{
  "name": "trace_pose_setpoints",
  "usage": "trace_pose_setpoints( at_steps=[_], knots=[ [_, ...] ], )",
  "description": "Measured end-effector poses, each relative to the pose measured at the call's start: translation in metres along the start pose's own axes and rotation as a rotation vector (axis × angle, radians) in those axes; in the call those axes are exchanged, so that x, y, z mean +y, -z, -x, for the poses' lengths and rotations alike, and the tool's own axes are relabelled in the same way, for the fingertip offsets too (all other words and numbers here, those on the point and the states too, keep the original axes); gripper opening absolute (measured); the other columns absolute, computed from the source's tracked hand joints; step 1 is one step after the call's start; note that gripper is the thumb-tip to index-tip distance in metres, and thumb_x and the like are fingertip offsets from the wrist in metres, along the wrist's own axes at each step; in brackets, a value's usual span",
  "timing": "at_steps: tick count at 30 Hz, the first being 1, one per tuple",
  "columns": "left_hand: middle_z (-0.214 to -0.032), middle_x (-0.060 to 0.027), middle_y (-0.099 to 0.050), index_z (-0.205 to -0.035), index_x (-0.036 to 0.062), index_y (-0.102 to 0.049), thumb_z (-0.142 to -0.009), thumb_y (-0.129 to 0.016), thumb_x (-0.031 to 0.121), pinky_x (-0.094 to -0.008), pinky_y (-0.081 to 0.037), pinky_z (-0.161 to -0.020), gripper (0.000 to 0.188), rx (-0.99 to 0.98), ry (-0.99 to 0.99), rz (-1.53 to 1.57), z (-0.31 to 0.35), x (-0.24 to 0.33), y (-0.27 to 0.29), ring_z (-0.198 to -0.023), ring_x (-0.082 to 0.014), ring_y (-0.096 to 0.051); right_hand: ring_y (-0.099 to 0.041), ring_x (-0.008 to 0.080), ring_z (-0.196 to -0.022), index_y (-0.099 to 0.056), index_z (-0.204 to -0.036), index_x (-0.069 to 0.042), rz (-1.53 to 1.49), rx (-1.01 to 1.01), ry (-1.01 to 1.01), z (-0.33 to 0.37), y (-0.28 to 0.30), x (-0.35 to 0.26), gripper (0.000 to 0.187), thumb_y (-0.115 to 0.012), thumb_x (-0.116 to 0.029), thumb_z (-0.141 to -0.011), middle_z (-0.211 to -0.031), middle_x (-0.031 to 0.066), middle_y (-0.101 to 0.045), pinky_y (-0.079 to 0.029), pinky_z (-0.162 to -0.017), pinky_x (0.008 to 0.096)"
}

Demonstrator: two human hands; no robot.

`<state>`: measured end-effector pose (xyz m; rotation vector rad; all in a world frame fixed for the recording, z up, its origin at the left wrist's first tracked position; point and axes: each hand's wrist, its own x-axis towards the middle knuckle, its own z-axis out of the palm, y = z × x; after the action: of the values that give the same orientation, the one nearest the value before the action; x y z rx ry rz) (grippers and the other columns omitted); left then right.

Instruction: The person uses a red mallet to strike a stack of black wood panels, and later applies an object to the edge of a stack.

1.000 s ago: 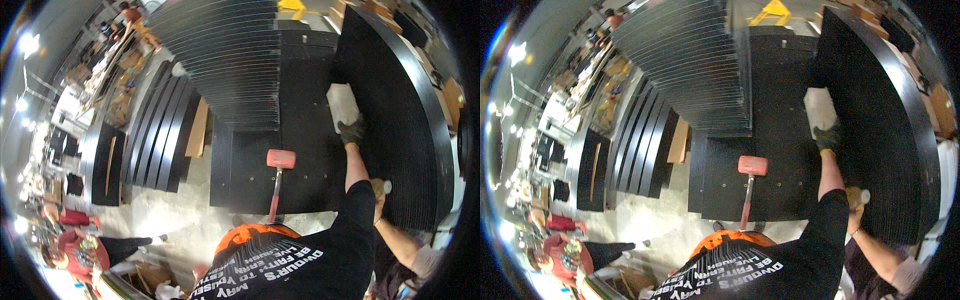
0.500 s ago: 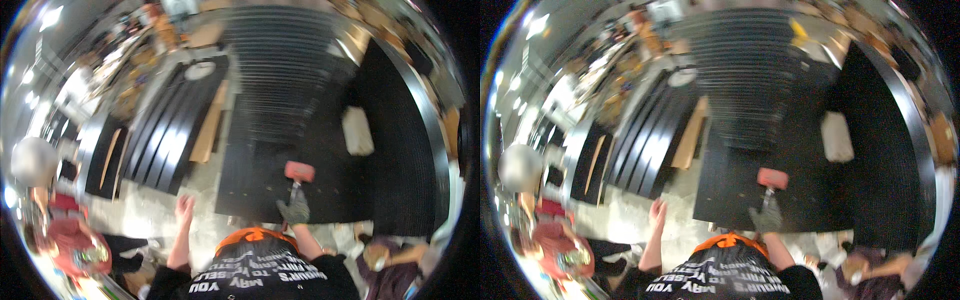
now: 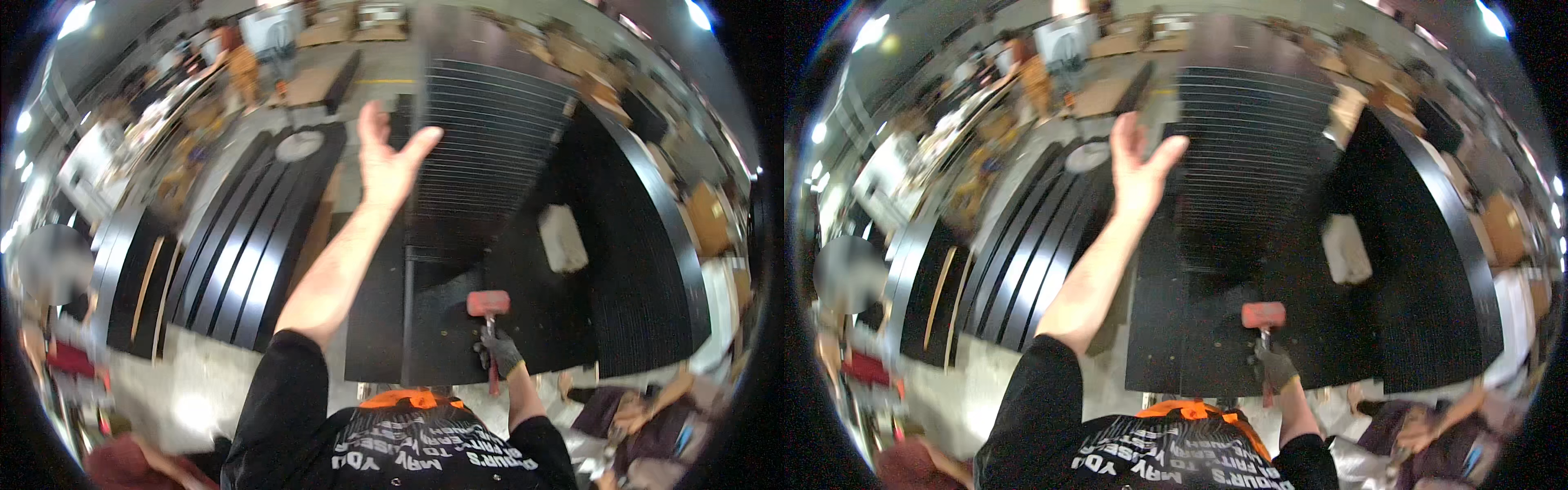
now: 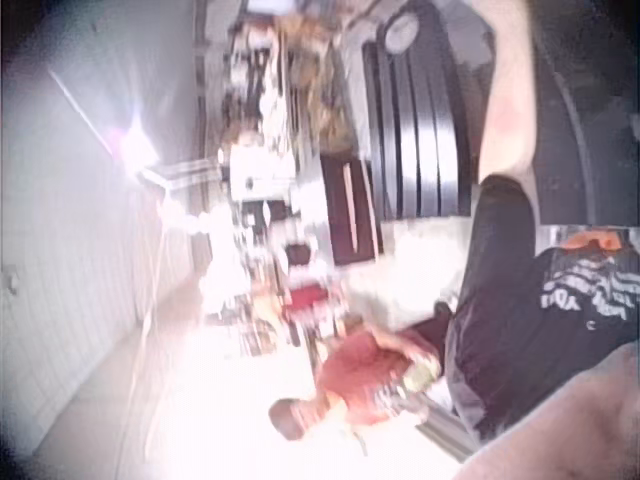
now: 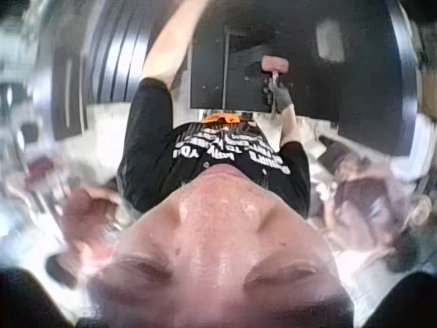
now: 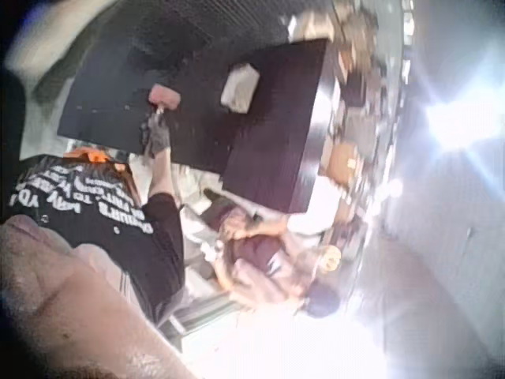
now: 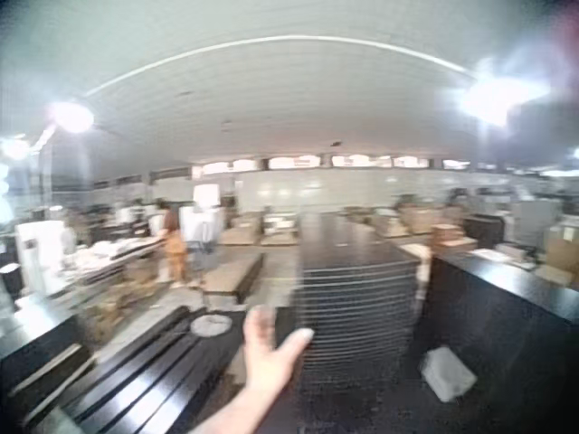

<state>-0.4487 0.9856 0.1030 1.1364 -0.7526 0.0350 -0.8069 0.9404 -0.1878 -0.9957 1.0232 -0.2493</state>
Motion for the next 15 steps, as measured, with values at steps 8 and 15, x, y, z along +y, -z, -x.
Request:
trace_pose_setpoints(
  at_steps=[8,15],
  knots=[
    [-0.149,-0.026,-0.027,-0.146,-0.0037,-0.016,-0.073,-0.083,0.029,-0.0425,-0.023,-0.115,0.104,-0.176,-0.016,0.074,-0.023,-0.011,-0.042,-0.138,-0.0332,-0.028,-0.048,0.0134,-0.041,-0.051,-0.098,-0.012,-0.106,0.026,0.38,0.0,0.0,-0.071,0.014,-0.06,-0.011,-0.088,-0.061,0.0005,-0.051,-0.038,-0.032,0.0293],
    [-0.125,-0.0155,-0.051,-0.137,0.0001,-0.033,-0.074,-0.083,0.02,-0.0362,-0.041,-0.101,0.083,-0.12,-0.115,0.111,-0.03,0.018,-0.066,-0.115,-0.0233,-0.05,-0.046,0.0063,-0.052,-0.051,-0.127,-0.015,-0.191,0.032,0.901,0.05,-0.002,-0.283,0.037,-0.061,-0.021,-0.092,-0.068,-0.0026,-0.049,-0.04,-0.042,0.0206]
  ],
)
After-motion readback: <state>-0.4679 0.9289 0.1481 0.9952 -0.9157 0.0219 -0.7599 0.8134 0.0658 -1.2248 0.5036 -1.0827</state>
